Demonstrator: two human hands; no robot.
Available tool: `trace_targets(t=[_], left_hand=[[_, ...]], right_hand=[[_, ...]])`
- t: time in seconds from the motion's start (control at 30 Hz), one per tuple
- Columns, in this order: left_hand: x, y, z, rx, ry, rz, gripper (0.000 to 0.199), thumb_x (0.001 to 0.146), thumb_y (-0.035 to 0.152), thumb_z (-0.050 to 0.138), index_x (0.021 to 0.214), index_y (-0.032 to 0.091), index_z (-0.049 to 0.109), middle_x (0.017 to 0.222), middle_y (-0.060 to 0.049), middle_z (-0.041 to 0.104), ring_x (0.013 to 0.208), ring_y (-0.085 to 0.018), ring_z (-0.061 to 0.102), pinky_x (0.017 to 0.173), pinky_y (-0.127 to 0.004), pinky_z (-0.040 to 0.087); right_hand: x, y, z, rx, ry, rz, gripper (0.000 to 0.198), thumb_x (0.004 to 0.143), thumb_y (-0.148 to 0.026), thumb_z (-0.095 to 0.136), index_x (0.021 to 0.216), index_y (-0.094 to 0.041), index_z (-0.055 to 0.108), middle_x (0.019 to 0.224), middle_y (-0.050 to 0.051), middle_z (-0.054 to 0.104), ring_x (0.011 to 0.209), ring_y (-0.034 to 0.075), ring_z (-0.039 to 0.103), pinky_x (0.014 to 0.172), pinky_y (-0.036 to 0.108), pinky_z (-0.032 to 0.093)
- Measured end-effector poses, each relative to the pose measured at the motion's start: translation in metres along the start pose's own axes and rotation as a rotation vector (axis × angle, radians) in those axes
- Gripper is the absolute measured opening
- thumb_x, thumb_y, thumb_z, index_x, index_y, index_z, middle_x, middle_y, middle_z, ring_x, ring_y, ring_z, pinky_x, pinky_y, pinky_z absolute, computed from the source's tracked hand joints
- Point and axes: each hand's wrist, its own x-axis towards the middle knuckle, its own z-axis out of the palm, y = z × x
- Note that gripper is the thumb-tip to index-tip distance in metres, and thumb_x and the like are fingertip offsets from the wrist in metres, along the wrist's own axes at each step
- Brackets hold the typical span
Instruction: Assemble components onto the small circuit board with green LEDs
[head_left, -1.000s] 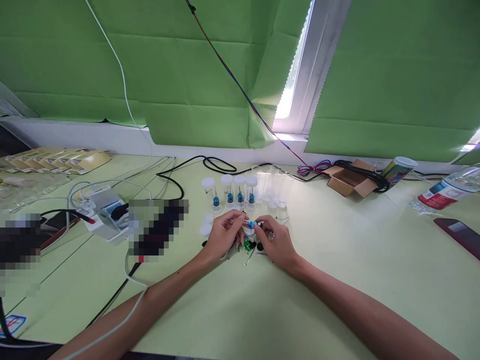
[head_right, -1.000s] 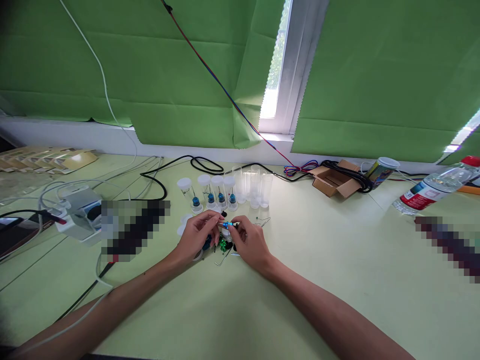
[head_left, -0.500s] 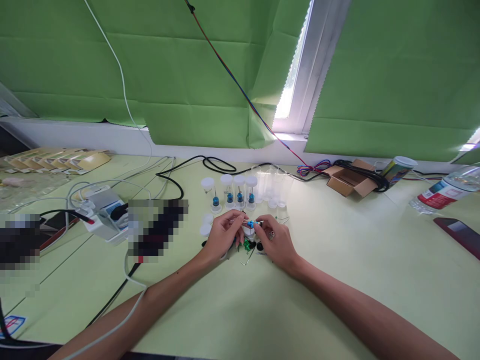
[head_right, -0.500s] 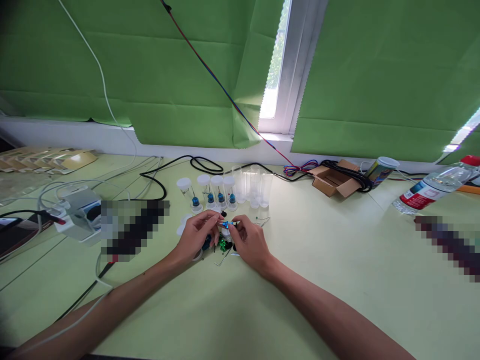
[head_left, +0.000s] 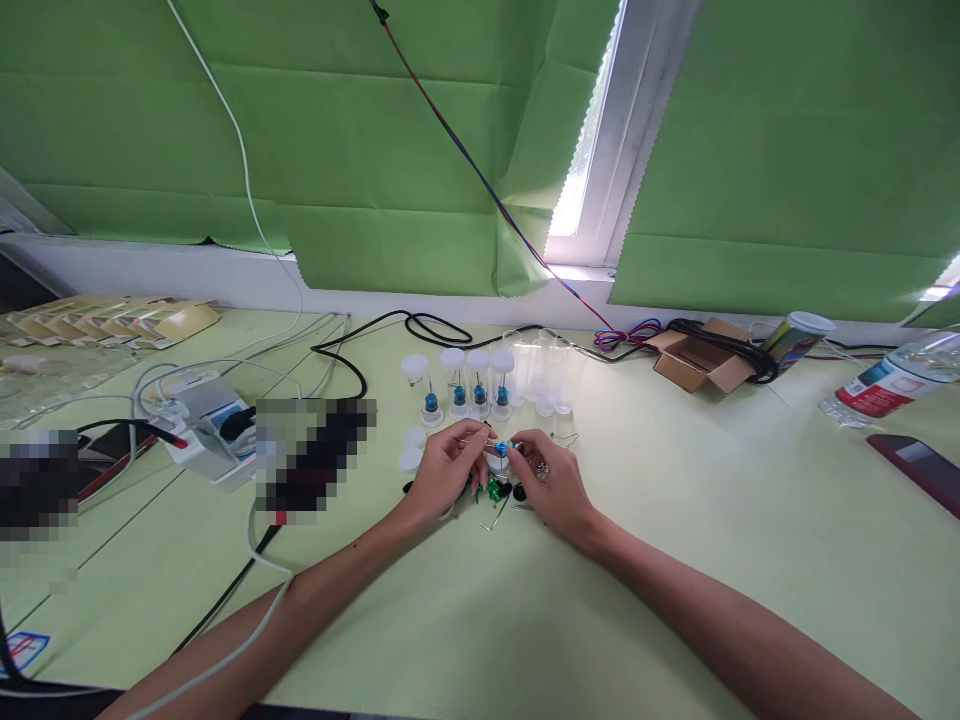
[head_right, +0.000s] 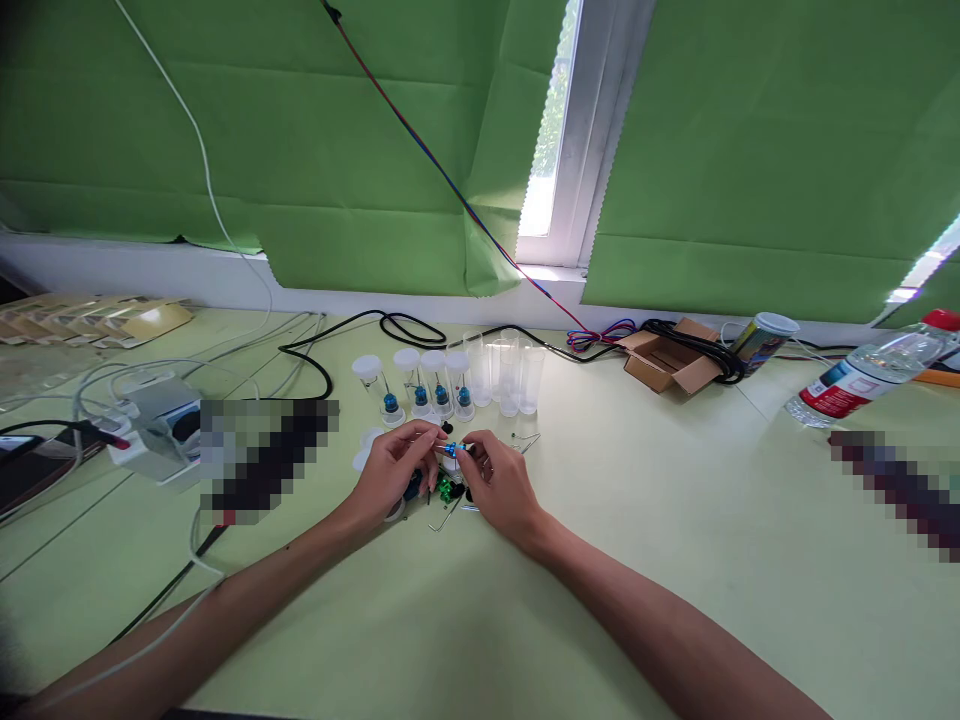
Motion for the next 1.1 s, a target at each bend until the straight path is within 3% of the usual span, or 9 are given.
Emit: trace_targets(t=[0.83, 1.1], left_hand=[[0.0000, 0.0011, 0.0000, 0.000, 0.009, -0.007, 0.028, 0.085, 0.045, 0.061, 0.084, 0.017, 0.061, 0.046, 0.003, 0.057, 0.037, -0.013, 0.054, 0.036, -0.021, 0.040], [0.0000, 0.0006, 0.0003, -0.003, 0.012, -0.005, 0.027, 0.086, 0.045, 0.060, 0.084, 0.017, 0.061, 0.047, 0.003, 0.057, 0.037, -0.012, 0.054, 0.036, -0.020, 0.040]], right_hand=[[0.0000, -0.0015, -0.0009, 0.031, -0.018, 0.024, 0.021, 0.095, -0.038, 0.049, 0.096, -0.019, 0.058, 0.060, -0.003, 0.054, 0.053, 0.012, 0.049, 0.054, 0.023, 0.042], [0.0006, -0.0043, -0.0021, -0.007, 0.013, -0.001, 0.016, 0.094, -0.032, 0.051, 0.094, -0.018, 0.060, 0.079, 0.003, 0.064, 0.062, 0.013, 0.054, 0.061, 0.025, 0.046]])
